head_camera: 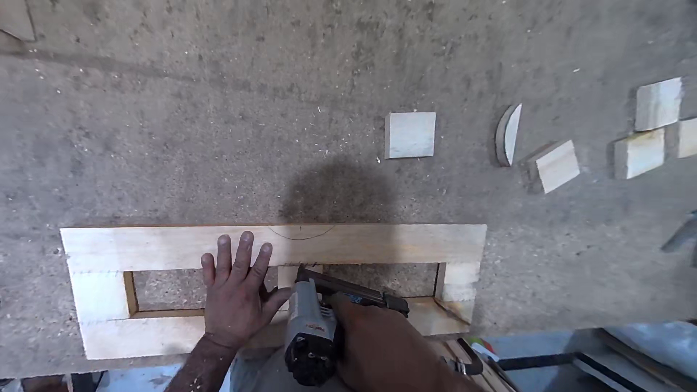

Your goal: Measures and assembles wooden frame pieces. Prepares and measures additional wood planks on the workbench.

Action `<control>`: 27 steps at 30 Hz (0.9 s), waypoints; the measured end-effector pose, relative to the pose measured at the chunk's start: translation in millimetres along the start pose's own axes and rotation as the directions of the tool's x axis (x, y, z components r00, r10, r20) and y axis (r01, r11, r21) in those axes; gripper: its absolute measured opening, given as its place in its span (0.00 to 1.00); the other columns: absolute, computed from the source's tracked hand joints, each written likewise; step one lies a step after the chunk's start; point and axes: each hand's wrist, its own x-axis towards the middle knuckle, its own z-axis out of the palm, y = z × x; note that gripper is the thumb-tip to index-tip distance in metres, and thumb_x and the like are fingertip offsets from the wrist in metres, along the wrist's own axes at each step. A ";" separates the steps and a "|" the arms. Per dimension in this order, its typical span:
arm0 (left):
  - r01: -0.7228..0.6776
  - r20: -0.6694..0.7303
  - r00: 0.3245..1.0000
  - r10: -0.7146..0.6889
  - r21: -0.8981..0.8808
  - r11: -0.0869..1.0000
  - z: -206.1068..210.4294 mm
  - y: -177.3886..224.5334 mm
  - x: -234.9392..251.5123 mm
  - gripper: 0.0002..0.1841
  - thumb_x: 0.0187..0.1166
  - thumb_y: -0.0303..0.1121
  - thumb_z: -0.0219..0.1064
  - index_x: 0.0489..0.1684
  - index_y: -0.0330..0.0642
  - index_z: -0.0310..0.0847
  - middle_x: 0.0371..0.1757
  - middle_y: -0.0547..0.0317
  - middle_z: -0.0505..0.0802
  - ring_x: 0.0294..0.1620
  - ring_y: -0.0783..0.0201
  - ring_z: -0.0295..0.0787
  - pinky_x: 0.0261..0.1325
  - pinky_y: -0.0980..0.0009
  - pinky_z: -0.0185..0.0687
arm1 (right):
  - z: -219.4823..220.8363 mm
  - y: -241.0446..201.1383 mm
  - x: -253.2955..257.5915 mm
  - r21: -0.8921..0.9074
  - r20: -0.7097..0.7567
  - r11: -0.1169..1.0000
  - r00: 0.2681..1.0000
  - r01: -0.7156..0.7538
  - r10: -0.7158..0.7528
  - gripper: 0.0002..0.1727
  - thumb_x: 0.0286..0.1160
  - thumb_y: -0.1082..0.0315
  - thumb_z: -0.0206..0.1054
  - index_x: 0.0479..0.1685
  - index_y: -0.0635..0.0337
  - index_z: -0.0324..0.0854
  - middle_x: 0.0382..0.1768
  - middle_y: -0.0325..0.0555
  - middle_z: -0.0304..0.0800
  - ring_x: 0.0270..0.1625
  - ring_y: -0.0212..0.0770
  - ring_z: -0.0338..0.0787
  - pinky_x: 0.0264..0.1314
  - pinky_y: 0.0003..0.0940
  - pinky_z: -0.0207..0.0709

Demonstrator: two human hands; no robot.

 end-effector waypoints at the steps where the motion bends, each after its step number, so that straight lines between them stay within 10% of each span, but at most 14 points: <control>1: 0.002 0.001 1.000 -0.002 -0.001 1.000 0.7 -0.6 -0.4 0.47 0.72 0.81 0.45 0.90 0.67 0.64 0.96 0.63 0.60 0.98 0.46 0.38 0.92 0.33 0.31 | 0.0 1.2 -0.3 0.000 -0.002 1.000 1.000 -0.005 0.005 0.31 0.67 0.54 0.72 0.70 0.57 0.72 0.45 0.58 0.90 0.49 0.63 0.93 0.43 0.64 0.83; 8: 0.004 0.012 1.000 -0.004 -0.004 1.000 0.6 -0.3 1.6 0.48 0.72 0.82 0.42 0.91 0.68 0.62 0.97 0.64 0.58 0.98 0.46 0.36 0.92 0.33 0.31 | 0.7 3.6 -0.9 0.021 -0.016 1.000 1.000 -0.018 0.018 0.35 0.67 0.54 0.71 0.77 0.54 0.69 0.45 0.57 0.91 0.48 0.63 0.93 0.42 0.64 0.84; 13: 0.000 0.004 1.000 0.000 -0.007 1.000 0.3 -0.8 0.3 0.48 0.72 0.82 0.43 0.92 0.69 0.61 0.97 0.65 0.57 0.99 0.48 0.35 0.92 0.34 0.29 | -2.2 3.6 -1.7 0.011 -0.007 1.000 1.000 -0.011 0.011 0.28 0.67 0.54 0.71 0.64 0.59 0.74 0.43 0.58 0.90 0.48 0.62 0.93 0.42 0.62 0.83; 18: 0.004 -0.007 1.000 -0.004 0.003 1.000 0.7 -1.5 0.6 0.48 0.70 0.83 0.45 0.91 0.68 0.62 0.96 0.63 0.59 0.98 0.47 0.39 0.92 0.33 0.33 | -3.8 10.3 -1.8 0.036 0.001 0.999 1.000 -0.001 0.001 0.39 0.68 0.52 0.72 0.82 0.51 0.67 0.47 0.59 0.91 0.50 0.64 0.93 0.45 0.65 0.83; 21: 0.000 -0.008 1.000 0.000 0.001 1.000 2.5 -2.7 1.0 0.49 0.68 0.83 0.48 0.91 0.68 0.63 0.96 0.61 0.60 0.98 0.47 0.39 0.92 0.33 0.31 | -2.0 34.5 -10.6 0.070 -0.061 0.998 0.998 -0.005 0.010 0.35 0.64 0.47 0.75 0.71 0.52 0.75 0.46 0.56 0.91 0.49 0.62 0.93 0.45 0.66 0.84; 27: 0.089 0.089 0.994 -0.061 -0.349 0.933 -48.2 25.6 12.7 0.37 0.77 0.69 0.62 0.73 0.49 0.84 0.83 0.43 0.79 0.89 0.35 0.63 0.87 0.30 0.54 | 2.3 53.6 -65.3 0.115 -0.074 0.966 0.967 -0.233 0.242 0.36 0.70 0.48 0.74 0.77 0.51 0.71 0.47 0.62 0.92 0.51 0.69 0.93 0.48 0.70 0.82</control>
